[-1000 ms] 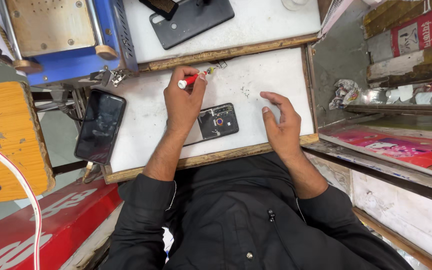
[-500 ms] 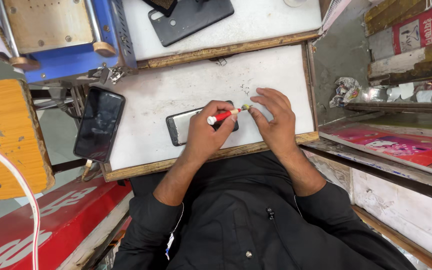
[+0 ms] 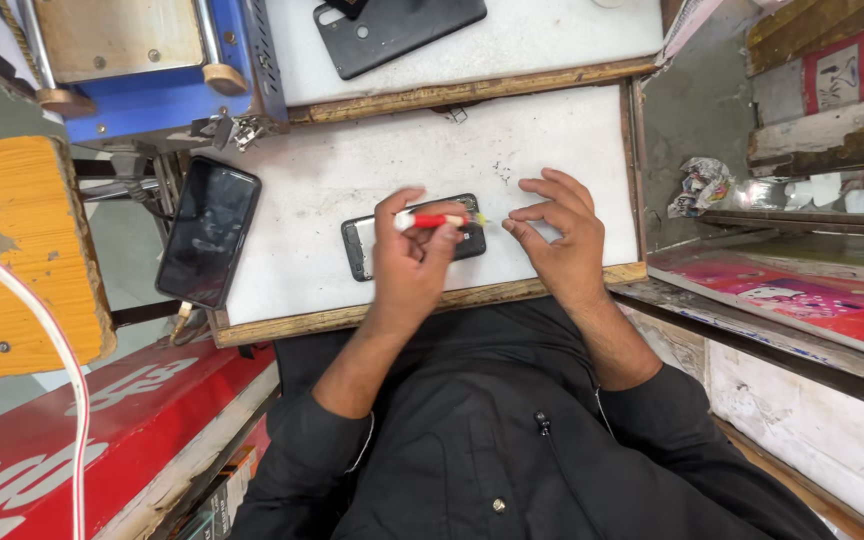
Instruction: The person disassembles a smartphone, removes the battery and internal components, and applies adhesive to the back cover. They handle the phone, battery, and a small tube of adhesive while working at a cluttered workbench.
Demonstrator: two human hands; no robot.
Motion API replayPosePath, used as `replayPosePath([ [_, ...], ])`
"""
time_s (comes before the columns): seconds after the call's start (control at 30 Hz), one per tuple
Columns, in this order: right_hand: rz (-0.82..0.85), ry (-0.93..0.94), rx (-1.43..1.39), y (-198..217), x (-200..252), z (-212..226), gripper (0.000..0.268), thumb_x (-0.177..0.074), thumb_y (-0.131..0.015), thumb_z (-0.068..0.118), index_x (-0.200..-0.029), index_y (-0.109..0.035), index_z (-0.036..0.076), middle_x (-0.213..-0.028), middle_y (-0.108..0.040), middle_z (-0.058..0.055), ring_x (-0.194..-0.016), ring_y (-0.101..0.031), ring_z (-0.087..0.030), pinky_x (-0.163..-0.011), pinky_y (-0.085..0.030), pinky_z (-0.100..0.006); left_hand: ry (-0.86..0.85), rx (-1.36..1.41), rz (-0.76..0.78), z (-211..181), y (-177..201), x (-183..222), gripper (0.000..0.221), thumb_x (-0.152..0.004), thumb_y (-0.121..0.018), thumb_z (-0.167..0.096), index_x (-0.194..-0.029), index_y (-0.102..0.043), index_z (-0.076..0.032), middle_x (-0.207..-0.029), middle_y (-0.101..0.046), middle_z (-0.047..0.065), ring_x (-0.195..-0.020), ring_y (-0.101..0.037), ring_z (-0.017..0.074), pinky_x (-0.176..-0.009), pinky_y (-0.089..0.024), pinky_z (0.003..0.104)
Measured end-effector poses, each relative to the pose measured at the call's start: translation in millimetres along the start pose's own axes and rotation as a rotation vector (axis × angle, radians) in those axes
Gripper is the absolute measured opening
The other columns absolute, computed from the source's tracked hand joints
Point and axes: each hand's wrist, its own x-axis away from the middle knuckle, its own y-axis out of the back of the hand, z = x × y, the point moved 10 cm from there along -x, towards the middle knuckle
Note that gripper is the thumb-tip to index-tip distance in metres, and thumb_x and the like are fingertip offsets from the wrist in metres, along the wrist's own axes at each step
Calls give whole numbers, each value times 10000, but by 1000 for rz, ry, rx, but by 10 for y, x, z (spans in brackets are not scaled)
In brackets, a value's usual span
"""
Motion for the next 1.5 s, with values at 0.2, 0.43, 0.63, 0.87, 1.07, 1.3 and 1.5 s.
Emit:
replayPosePath([
  [0.2, 15, -15, -25, -5, 6, -35, 141, -809, -873, 82, -910, -776, 96, -1271, -722, -54, -1401, -534, -293, -1121, -468, -412, -246, -313, 50, -186, -310, -31, 604, -1065, -602, 12, -1559, -258, -46, -1236, -699, 176, -1099, -742, 204, -942, -645, 325],
  [0.43, 32, -27, -44, 0, 8, -37, 140, -808, -864, 66, -912, -773, 88, -1273, -718, -54, -1414, -517, -303, -1133, -456, -417, -278, -385, 29, -245, -362, -47, 579, -1055, -641, 18, -1535, -324, -47, -1202, -709, 166, -1082, -752, 231, -910, -663, 344],
  [0.63, 12, -8, -24, -3, 12, -23, 162, -800, -839, 11, -921, -752, 74, -1256, -729, -65, -1407, -541, -303, -1133, -466, -421, -572, -645, 45, -548, -540, 46, 558, -986, -724, 23, -1442, -418, -76, -1174, -699, 147, -1038, -754, 297, -879, -636, 375],
  [0.87, 35, -12, 21, -43, 1, -29, 177, -814, -805, -15, -960, -752, 70, -1270, -731, -67, -1425, -528, -317, -1144, -468, -421, -617, -712, 110, -649, -673, 62, 524, -990, -715, 24, -1424, -438, -75, -1219, -684, 156, -1052, -744, 319, -872, -640, 378],
  [1.07, 45, 79, 52, -39, -25, 167, 466, -793, -834, 57, -1235, -689, 27, -1396, -631, -173, -1430, -449, -396, -1169, -397, -479, -635, -726, -16, -771, -402, 106, 499, -967, -734, 43, -1354, -455, -103, -1138, -718, 139, -984, -760, 302, -823, -645, 373],
  [1.3, 14, -5, -30, 12, -9, 56, 296, -929, -742, 14, -1220, -702, 47, -1410, -660, -150, -1471, -484, -371, -1215, -404, -470, -579, -939, -243, -1117, 680, 382, 573, -1002, -693, 93, -1413, -328, -69, -1052, -697, 162, -920, -744, 277, -816, -631, 401],
  [1.5, 14, 11, -39, -11, -26, 73, 241, -944, -716, 2, -1183, -711, 31, -1358, -687, -152, -1442, -520, -368, -1195, -426, -464, -555, -989, -249, -1028, 806, 463, 560, -985, -708, 100, -1394, -351, -37, -1043, -696, 173, -902, -745, 277, -788, -631, 359],
])
